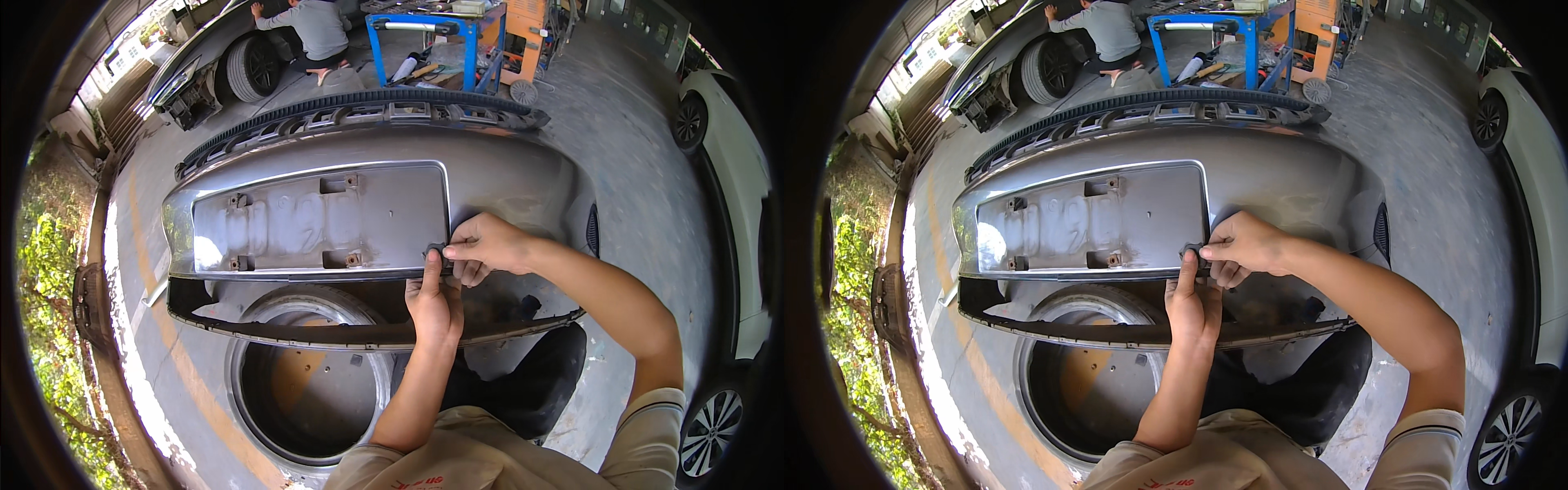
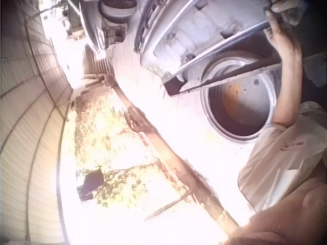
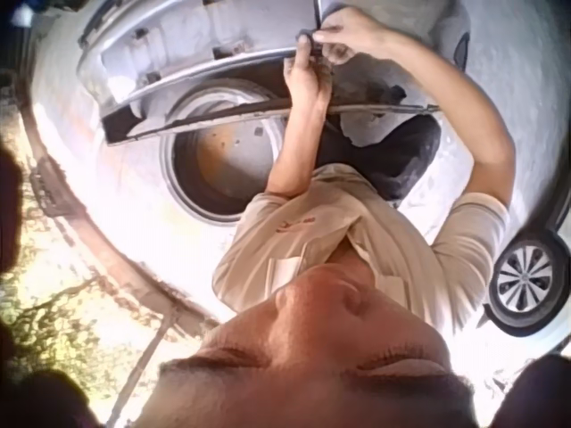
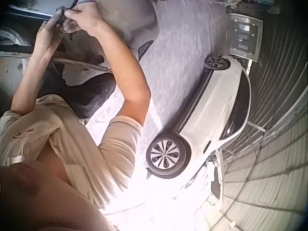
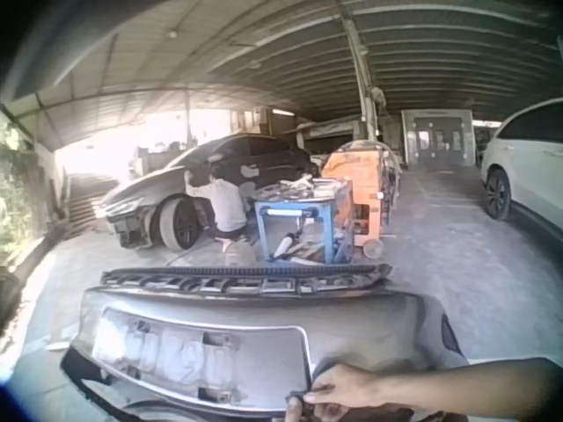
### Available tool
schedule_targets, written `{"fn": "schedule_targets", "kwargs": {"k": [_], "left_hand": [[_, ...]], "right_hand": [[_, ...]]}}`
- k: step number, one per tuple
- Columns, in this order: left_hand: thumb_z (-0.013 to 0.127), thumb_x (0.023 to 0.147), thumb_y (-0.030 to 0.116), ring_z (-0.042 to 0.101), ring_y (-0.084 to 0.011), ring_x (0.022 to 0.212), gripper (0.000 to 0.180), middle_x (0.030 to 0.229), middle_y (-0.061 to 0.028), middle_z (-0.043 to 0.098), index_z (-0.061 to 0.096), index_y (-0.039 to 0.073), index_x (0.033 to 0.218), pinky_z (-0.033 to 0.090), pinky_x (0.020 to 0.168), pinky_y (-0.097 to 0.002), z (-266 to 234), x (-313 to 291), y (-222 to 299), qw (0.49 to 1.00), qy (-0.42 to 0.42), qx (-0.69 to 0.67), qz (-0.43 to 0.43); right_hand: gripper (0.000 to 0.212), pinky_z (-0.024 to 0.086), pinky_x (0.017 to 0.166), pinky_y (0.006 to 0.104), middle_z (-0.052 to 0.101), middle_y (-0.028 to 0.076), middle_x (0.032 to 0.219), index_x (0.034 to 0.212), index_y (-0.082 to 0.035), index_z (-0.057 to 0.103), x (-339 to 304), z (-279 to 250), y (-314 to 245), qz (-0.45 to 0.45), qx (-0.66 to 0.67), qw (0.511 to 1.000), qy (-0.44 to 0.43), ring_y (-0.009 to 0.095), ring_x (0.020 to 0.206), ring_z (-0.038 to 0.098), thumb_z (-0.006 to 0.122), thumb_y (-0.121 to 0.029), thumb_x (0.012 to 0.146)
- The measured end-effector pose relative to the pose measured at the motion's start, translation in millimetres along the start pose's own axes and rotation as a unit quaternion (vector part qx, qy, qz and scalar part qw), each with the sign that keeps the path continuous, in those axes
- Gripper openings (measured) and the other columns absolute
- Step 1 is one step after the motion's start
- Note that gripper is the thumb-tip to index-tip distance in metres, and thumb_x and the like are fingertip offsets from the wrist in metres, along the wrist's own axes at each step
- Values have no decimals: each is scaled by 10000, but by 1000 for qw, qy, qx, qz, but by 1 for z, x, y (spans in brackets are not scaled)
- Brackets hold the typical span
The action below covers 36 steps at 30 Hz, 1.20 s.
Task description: The person scrubs the inner surface of a detached silver car bumper with a small abrasive pad. The person repeatedly rubs the same area along the bumper's edge and inner panel.
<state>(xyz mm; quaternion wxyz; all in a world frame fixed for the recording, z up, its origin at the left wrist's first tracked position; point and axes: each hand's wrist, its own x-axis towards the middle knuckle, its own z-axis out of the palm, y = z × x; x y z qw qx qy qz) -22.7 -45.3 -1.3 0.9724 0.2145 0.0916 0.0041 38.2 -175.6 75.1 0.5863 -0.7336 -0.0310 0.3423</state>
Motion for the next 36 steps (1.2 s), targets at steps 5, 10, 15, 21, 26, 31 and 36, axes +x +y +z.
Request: {"fn": "schedule_targets", "kwargs": {"k": [5, 10, 15, 21, 26, 31, 36], "left_hand": [[658, 948, 113, 586, -195, 1088, 269, 1158, -47, 616, 552, 62, 1190, 509, 920, -384, -3, 2, -2, 1000, 7, -24, -3], [649, 950, 91, 592, -198, 1078, 269, 1155, -51, 618, 548, 51, 1196, 508, 917, -362, -2, 2, -1, 1000, 10, -10, 1], [656, 946, 92, 592, -198, 1078, 282, 1145, -53, 621, 545, 53, 1202, 501, 922, -370, 0, 2, 2, 1000, 23, 18, 3], [672, 941, 127, 584, -193, 1083, 305, 1155, -43, 614, 551, 71, 1215, 479, 951, -390, 4, 0, 9, 998, 15, 28, -47], [653, 955, 134, 581, -188, 1099, 284, 1177, -40, 608, 556, 80, 1217, 465, 978, -399, -5, 2, 11, 998, 8, 48, -48], [640, 960, 113, 581, -181, 1110, 272, 1176, -43, 613, 557, 62, 1213, 440, 1020, -410, -7, 4, 8, 998, 0, 33, -55], [648, 948, 97, 576, -167, 1113, 280, 1187, -34, 615, 563, 74, 1214, 424, 1020, -397, -8, 3, 6, 999, 0, 31, -40]], "right_hand": [[256, 602, 621, 334, 646, 136, 803, 967, 83, 630, 1, 3, -2, 4, 11, 1000, 3, 204, 674, 666, 597, -171, 989], [253, 606, 621, 337, 645, 133, 792, 967, 85, 631, 2, 7, -4, 16, 2, 1000, 23, 201, 656, 663, 592, -165, 990], [275, 609, 633, 338, 651, 140, 808, 953, 77, 628, 2, 5, -6, 12, -15, 1000, 6, 208, 666, 670, 572, -188, 1002], [394, 598, 614, 329, 657, 146, 792, 952, 58, 617, -2, -4, -1, 10, 25, 999, -18, 217, 671, 680, 533, -321, 1021], [494, 566, 527, 311, 630, 128, 691, 910, 52, 633, 0, 14, -26, 40, -85, 995, 22, 190, 572, 642, 607, -438, 965], [477, 532, 465, 299, 589, 100, 620, 837, 61, 646, 4, 19, -36, 45, -157, 985, 51, 163, 495, 584, 680, -407, 921], [420, 516, 465, 296, 569, 84, 616, 847, 48, 650, 7, 21, -38, 67, -149, 985, 49, 153, 486, 556, 712, -364, 903]]}}
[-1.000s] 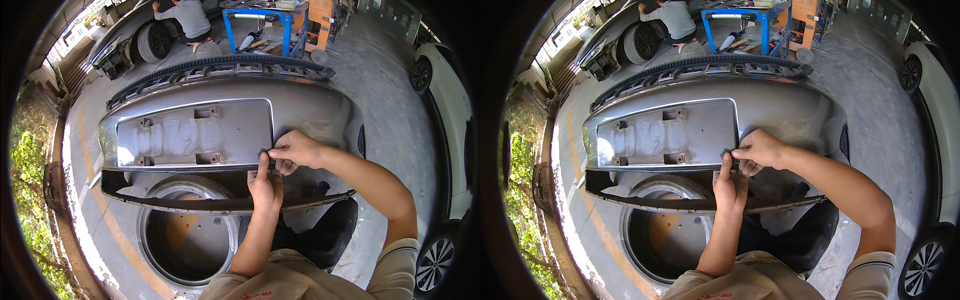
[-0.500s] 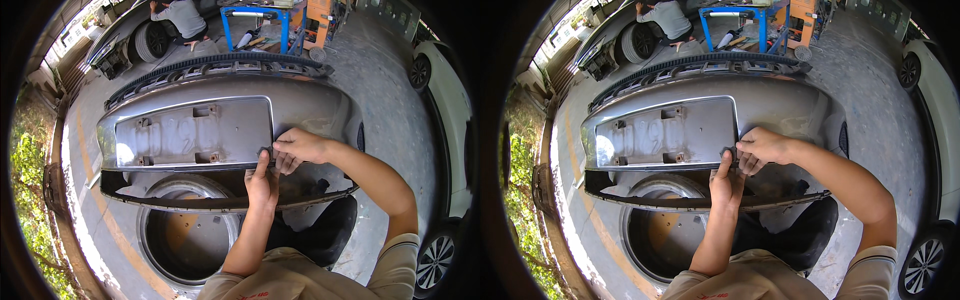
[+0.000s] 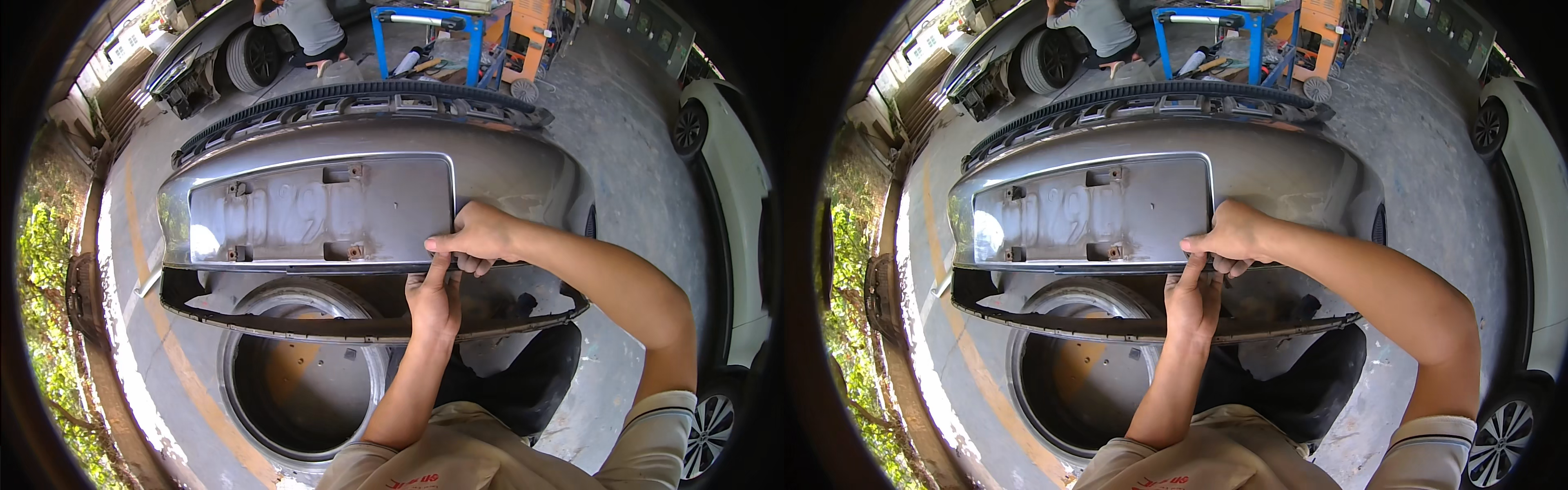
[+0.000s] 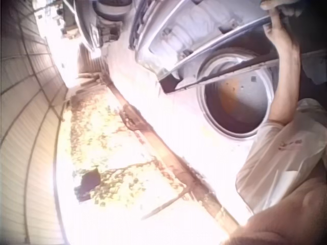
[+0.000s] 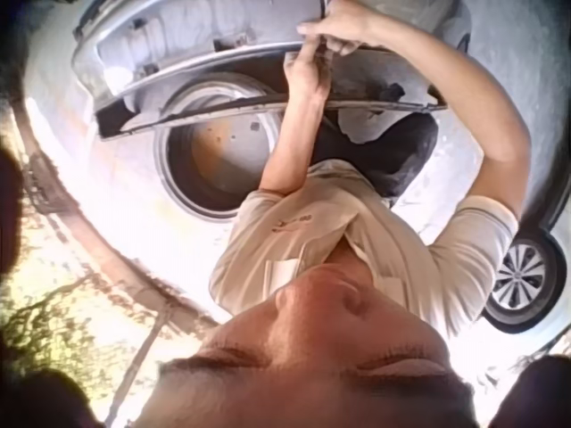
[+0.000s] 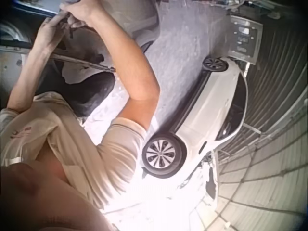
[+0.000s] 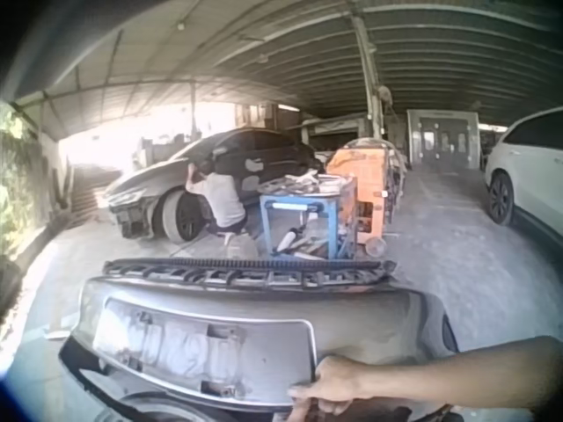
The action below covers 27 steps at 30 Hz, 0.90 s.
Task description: The person scrubs the inner surface of a detached silver car bumper with a small abrasive pad. The person repeatedly rubs the same area along the bumper's edge and inner panel.
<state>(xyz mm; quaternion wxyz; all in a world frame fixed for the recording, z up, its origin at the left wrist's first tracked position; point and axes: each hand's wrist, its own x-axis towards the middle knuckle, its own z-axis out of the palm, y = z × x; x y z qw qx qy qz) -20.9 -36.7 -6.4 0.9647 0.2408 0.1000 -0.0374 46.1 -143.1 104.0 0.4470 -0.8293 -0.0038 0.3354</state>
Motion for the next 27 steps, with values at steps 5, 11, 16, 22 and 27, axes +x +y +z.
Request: {"fn": "schedule_targets", "kwargs": {"k": [5, 11, 16, 22, 27], "left_hand": [[621, 945, 49, 554, -174, 1163, 319, 1225, -36, 600, 545, 93, 1252, 397, 1050, -402, 4, -1, -3, 1000, -5, -15, 5], [617, 940, 47, 541, -168, 1170, 318, 1228, -26, 590, 548, 96, 1247, 394, 1043, -397, 6, -3, -2, 1000, -9, -29, 0], [584, 983, 276, 519, -176, 1188, 313, 1218, -39, 588, 550, 83, 1226, 350, 1074, -404, -4, 2, -8, 997, -30, -75, -8], [515, 1004, 455, 500, -192, 1192, 463, 1252, -65, 562, 518, 64, 1253, 326, 1081, -421, 12, 0, -7, 996, 14, -88, 5], [548, 1004, 429, 522, -208, 1168, 466, 1252, -79, 563, 501, 57, 1282, 371, 1026, -472, 17, -1, -14, 995, 19, -81, 51]], "right_hand": [[376, 502, 469, 293, 545, 65, 612, 862, 33, 653, 5, -2, 2, 20, 9, 1000, -5, 137, 485, 525, 715, -335, 907], [327, 500, 486, 289, 547, 36, 625, 867, 9, 661, 14, -6, 0, 57, 20, 998, -30, 127, 507, 524, 726, -309, 904], [292, 513, 513, 295, 552, 22, 645, 847, -19, 663, 7, -5, -15, 88, 7, 996, -26, 123, 521, 525, 729, -297, 906], [291, 524, 545, 301, 543, 16, 646, 843, -32, 656, 12, -7, -17, 109, 3, 993, -34, 123, 541, 520, 725, -306, 909], [286, 557, 568, 310, 572, 48, 685, 988, -12, 657, 10, -4, -22, 111, -22, 993, -26, 143, 578, 553, 731, -274, 901]]}}
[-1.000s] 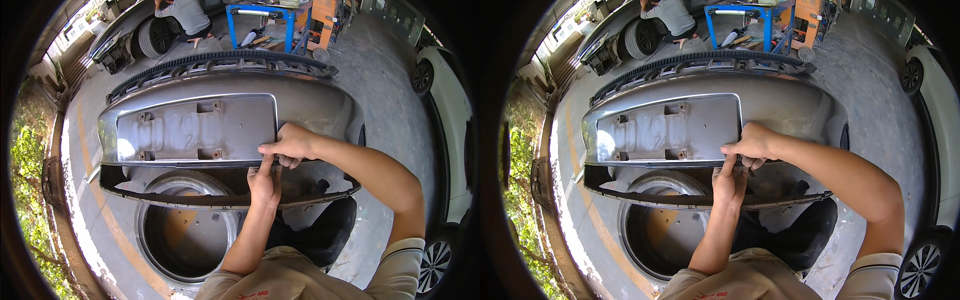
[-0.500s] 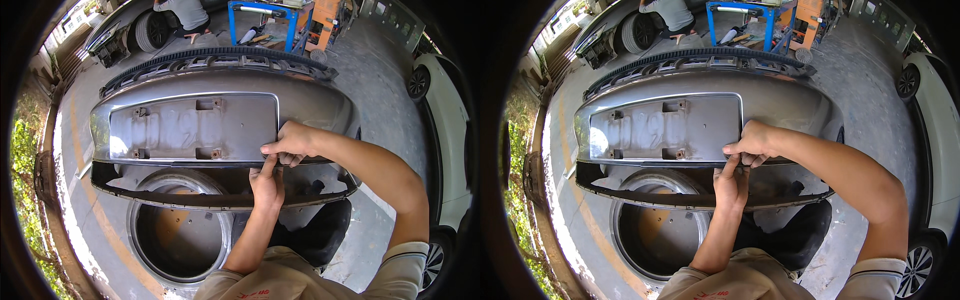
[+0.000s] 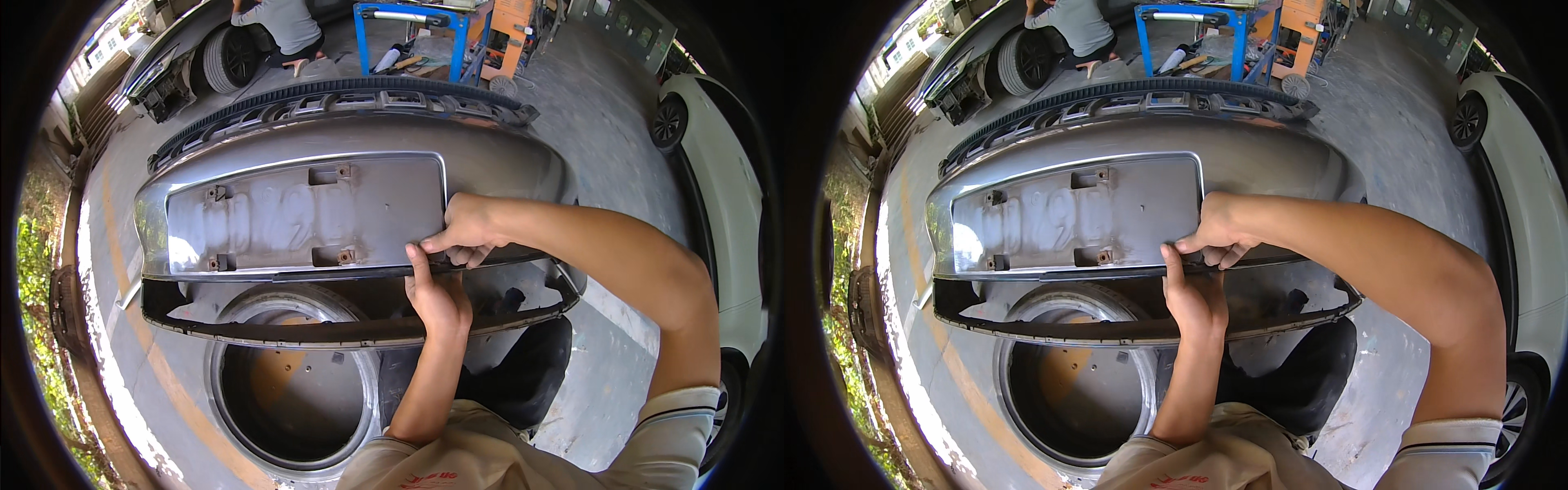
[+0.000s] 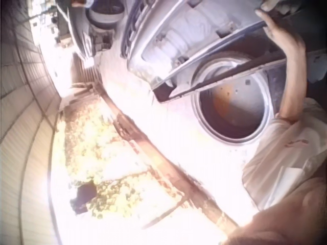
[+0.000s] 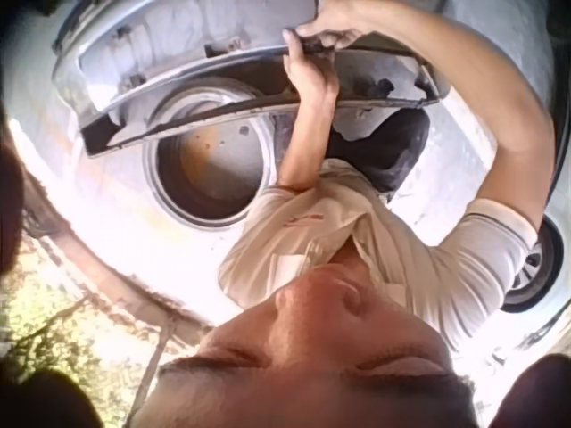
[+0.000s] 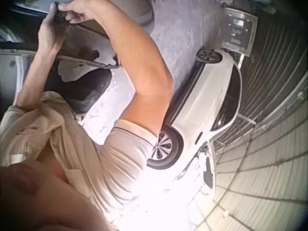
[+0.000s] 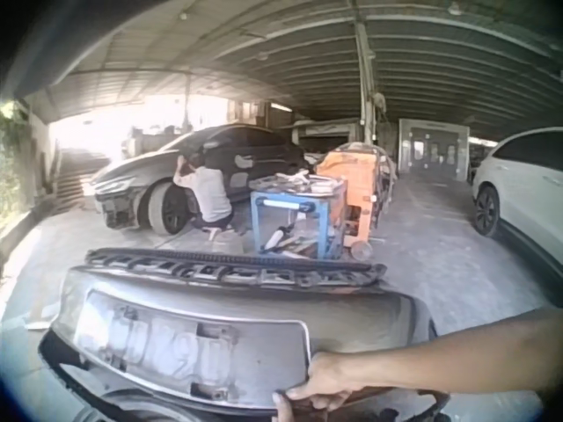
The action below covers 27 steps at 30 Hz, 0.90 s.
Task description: The person scrubs the inner surface of a detached silver car bumper with a small abrasive pad. The person repeatedly rubs the same area along the bumper's edge and inner panel.
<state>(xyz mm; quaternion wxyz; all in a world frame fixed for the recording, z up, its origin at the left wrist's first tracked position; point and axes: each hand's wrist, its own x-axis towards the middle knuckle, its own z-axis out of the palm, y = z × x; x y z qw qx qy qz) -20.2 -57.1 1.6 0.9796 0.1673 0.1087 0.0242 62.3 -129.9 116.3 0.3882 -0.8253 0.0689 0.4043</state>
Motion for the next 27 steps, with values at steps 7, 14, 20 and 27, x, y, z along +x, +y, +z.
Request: {"fn": "schedule_targets", "kwargs": {"k": [7, 14, 20, 27], "left_hand": [[549, 1007, 419, 560, -197, 1057, 424, 1150, -82, 594, 538, 38, 1193, 424, 967, -427, 2, 1, 2, 1000, 9, 22, 17], [458, 1024, 480, 518, -204, 1044, 454, 1157, -75, 567, 513, 69, 1209, 404, 922, -408, -10, -1, 6, 998, -39, -14, -38], [538, 1008, 415, 543, -193, 991, 372, 1084, -57, 599, 550, 62, 1127, 434, 883, -398, -15, 3, 11, 998, -33, -8, -50], [632, 978, 308, 577, -187, 1004, 345, 1105, -71, 615, 533, 38, 1171, 485, 886, -389, -5, -1, 15, 999, 10, 37, -27]], "right_hand": [[351, 520, 493, 314, 580, 69, 666, 903, 46, 654, -5, 11, 12, -60, 5, 996, 64, 149, 537, 564, 716, -299, 912], [309, 553, 528, 307, 632, 121, 712, 896, 55, 625, 2, 9, 49, -144, 83, 986, 23, 178, 591, 641, 679, -246, 941], [240, 571, 572, 308, 644, 128, 757, 955, 63, 592, 0, 15, 58, -181, 107, 977, 27, 190, 643, 664, 665, -165, 943], [243, 585, 599, 322, 648, 136, 761, 954, 64, 581, -1, 11, 62, -195, 106, 975, 7, 202, 650, 671, 602, -176, 983]]}}
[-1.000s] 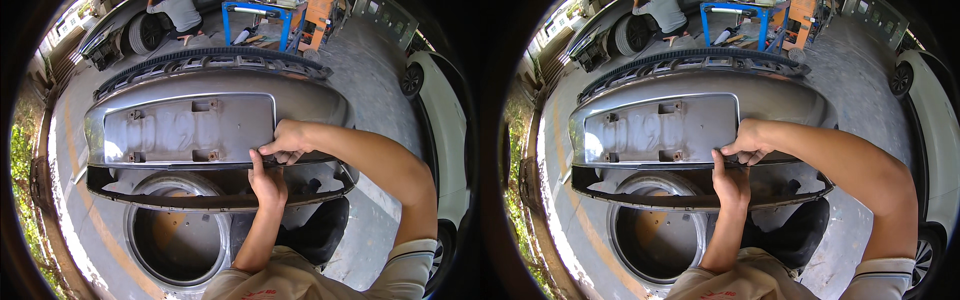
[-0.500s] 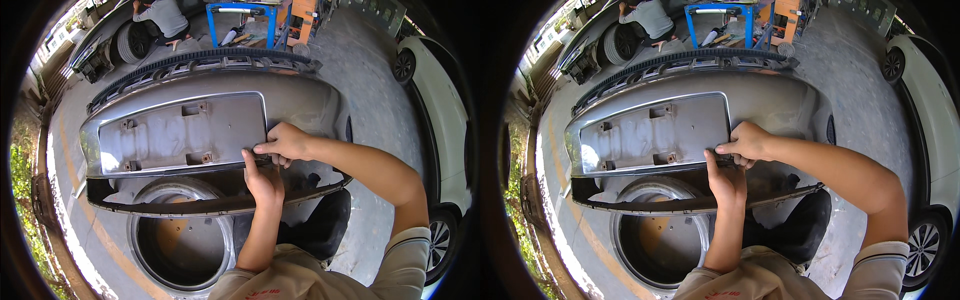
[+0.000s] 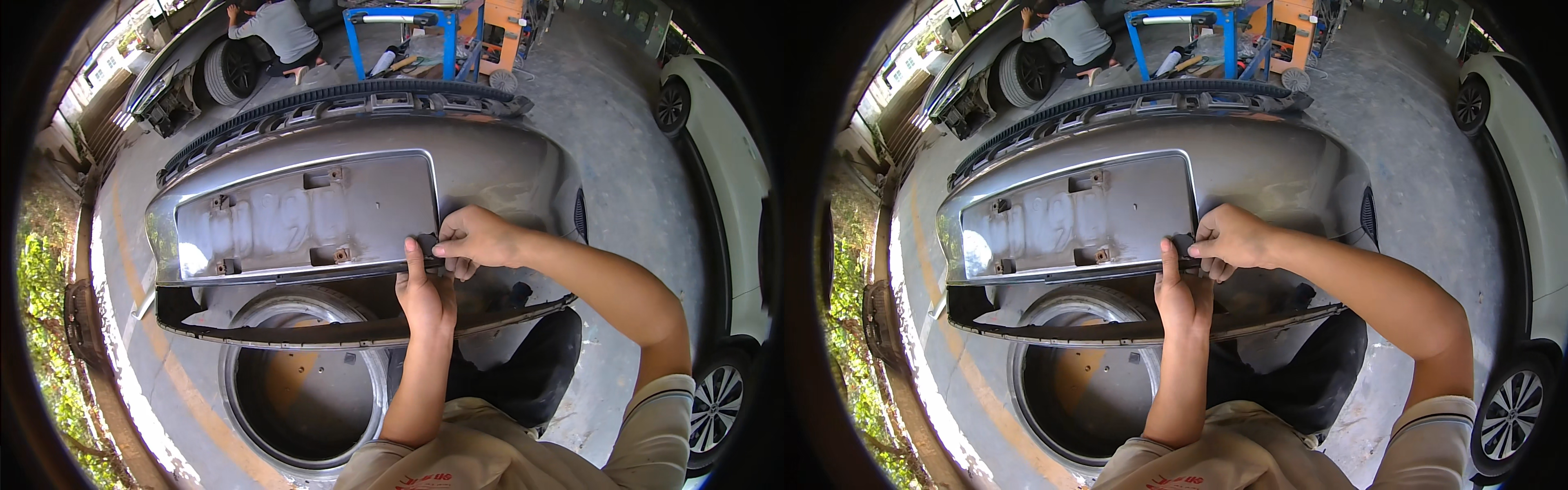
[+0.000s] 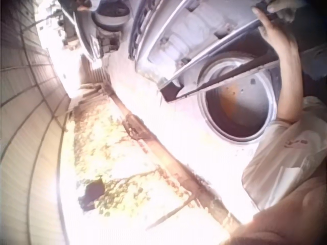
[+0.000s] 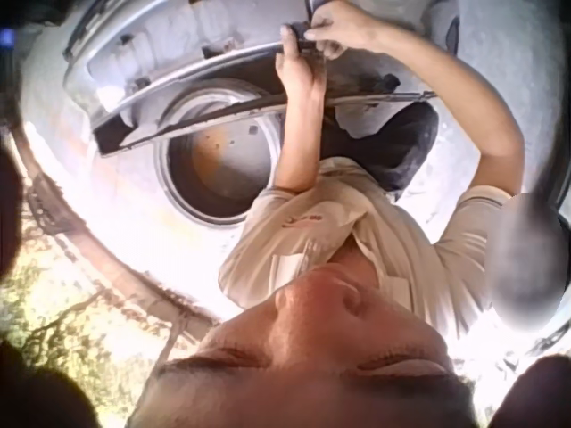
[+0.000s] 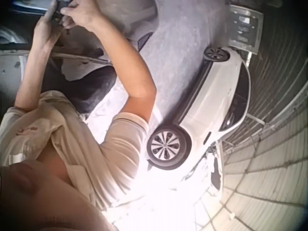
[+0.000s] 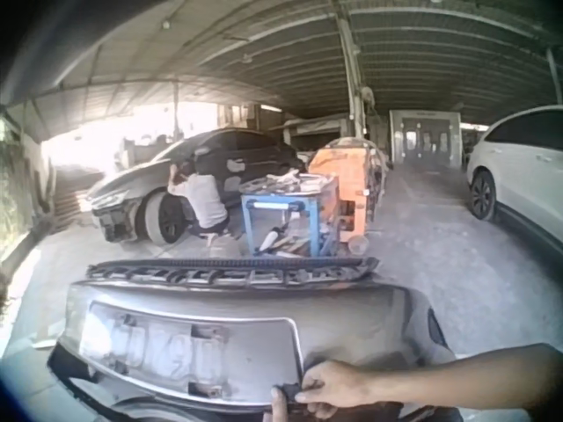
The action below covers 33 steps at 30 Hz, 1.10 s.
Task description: The person scrubs the inner surface of a detached silver car bumper with a small abrasive pad. The person repeatedly rubs the same area along the bumper's edge and inner panel.
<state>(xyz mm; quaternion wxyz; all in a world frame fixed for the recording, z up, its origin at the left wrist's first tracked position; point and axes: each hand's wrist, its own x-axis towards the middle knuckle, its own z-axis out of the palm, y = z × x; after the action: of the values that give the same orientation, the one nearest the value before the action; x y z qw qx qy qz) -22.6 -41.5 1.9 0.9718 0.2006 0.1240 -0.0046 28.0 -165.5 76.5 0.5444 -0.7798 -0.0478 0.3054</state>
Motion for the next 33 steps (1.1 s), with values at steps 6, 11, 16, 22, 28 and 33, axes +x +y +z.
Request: {"fn": "schedule_targets", "kwargs": {"k": [6, 11, 16, 22, 28, 33], "left_hand": [[599, 990, 340, 548, -209, 1145, 427, 1219, -87, 585, 510, 30, 1270, 443, 994, -390, 0, 1, 0, 1000, -22, 9, -10], [584, 993, 376, 532, -217, 1173, 451, 1240, -86, 580, 508, 35, 1278, 419, 1026, -393, -5, 3, -1, 999, -43, 3, -30], [585, 979, 431, 521, -224, 1208, 481, 1226, -92, 592, 515, 43, 1256, 393, 1073, -405, -10, 3, 6, 991, -70, -73, -82], [484, 996, 520, 549, -214, 943, 470, 1050, -76, 624, 588, 72, 1093, 433, 872, -365, -6, 7, 7, 996, -20, -26, -82], [476, 1002, 516, 548, -210, 915, 493, 1049, -71, 619, 564, 55, 1152, 446, 840, -359, -13, 9, 4, 997, -38, -15, -64], [523, 1001, 468, 573, -207, 1064, 512, 1201, -84, 600, 503, 36, 1275, 477, 972, -379, 1, 1, 3, 998, -40, 36, -21]], "right_hand": [[413, 585, 608, 342, 656, 160, 779, 942, 51, 574, 4, -12, -3, 41, 52, 997, -37, 228, 639, 668, 421, -312, 1062], [402, 581, 600, 336, 661, 156, 779, 938, 44, 575, 4, -10, 2, 28, 55, 998, -25, 223, 626, 662, 421, -307, 1063], [334, 577, 589, 322, 664, 137, 772, 953, 48, 581, -1, -6, 12, -6, 83, 996, 0, 193, 627, 663, 472, -254, 1047], [235, 578, 527, 318, 663, 160, 747, 941, 107, 611, -3, 0, 19, -81, 64, 994, 17, 195, 603, 676, 604, -127, 970], [294, 547, 475, 298, 658, 152, 709, 897, 116, 615, 4, -1, 12, -46, 55, 997, 16, 185, 576, 662, 613, -168, 974], [364, 542, 469, 296, 632, 123, 651, 873, 94, 621, 3, -1, -4, -13, 28, 999, 33, 173, 527, 631, 621, -255, 975]]}}
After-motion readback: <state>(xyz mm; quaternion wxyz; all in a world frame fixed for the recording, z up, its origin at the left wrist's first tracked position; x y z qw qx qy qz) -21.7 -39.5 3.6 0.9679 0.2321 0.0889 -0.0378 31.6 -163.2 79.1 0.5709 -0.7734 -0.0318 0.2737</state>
